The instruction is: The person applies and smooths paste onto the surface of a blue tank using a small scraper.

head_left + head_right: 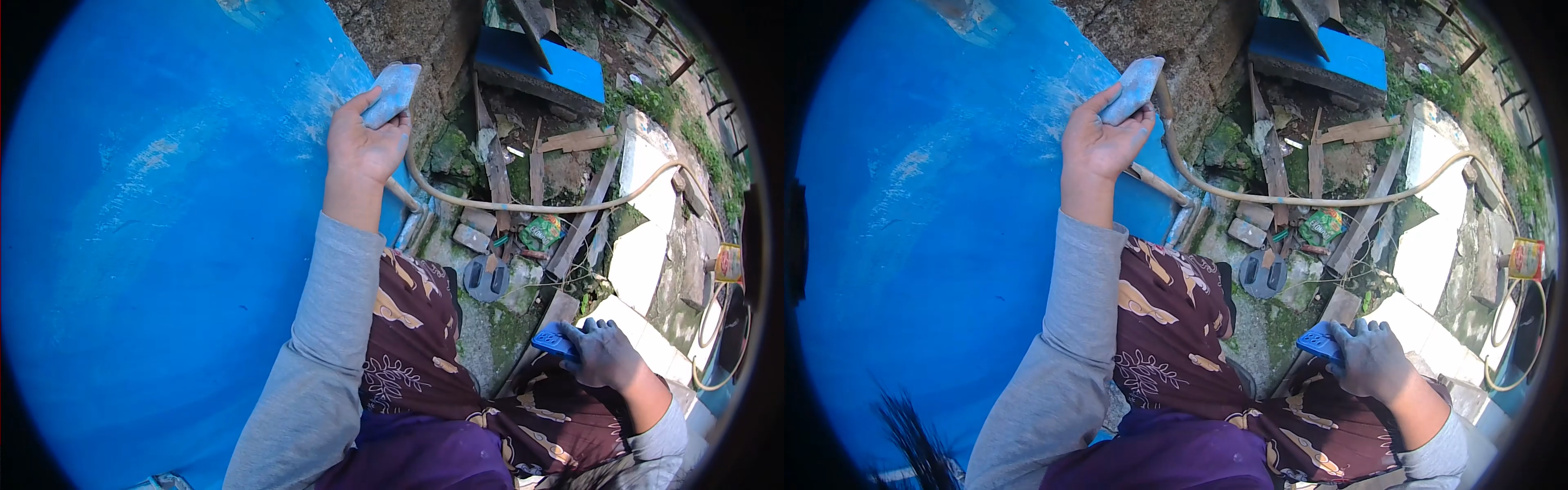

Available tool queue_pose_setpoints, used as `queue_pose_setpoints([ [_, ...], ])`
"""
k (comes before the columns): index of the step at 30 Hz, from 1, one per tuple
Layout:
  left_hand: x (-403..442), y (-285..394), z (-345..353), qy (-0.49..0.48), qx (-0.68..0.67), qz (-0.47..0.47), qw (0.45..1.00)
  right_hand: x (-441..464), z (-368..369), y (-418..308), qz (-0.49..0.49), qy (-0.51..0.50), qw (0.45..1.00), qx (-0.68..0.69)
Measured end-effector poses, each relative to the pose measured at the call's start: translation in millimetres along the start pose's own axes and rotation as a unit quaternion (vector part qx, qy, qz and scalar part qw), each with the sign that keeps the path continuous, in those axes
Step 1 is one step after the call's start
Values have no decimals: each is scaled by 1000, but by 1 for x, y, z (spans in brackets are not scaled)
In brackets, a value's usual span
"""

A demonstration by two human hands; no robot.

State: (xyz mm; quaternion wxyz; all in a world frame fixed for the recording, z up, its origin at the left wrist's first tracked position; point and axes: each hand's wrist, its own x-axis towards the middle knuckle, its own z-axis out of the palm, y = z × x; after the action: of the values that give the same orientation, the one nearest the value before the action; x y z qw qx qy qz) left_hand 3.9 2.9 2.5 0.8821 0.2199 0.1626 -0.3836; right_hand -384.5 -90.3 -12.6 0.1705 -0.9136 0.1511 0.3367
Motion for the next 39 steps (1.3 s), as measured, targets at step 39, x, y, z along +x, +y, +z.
queue_pose_setpoints([
  [39,-11,1,-1,-33,-23,5,999,0,-4,1,2,-10,1000,-19],
])
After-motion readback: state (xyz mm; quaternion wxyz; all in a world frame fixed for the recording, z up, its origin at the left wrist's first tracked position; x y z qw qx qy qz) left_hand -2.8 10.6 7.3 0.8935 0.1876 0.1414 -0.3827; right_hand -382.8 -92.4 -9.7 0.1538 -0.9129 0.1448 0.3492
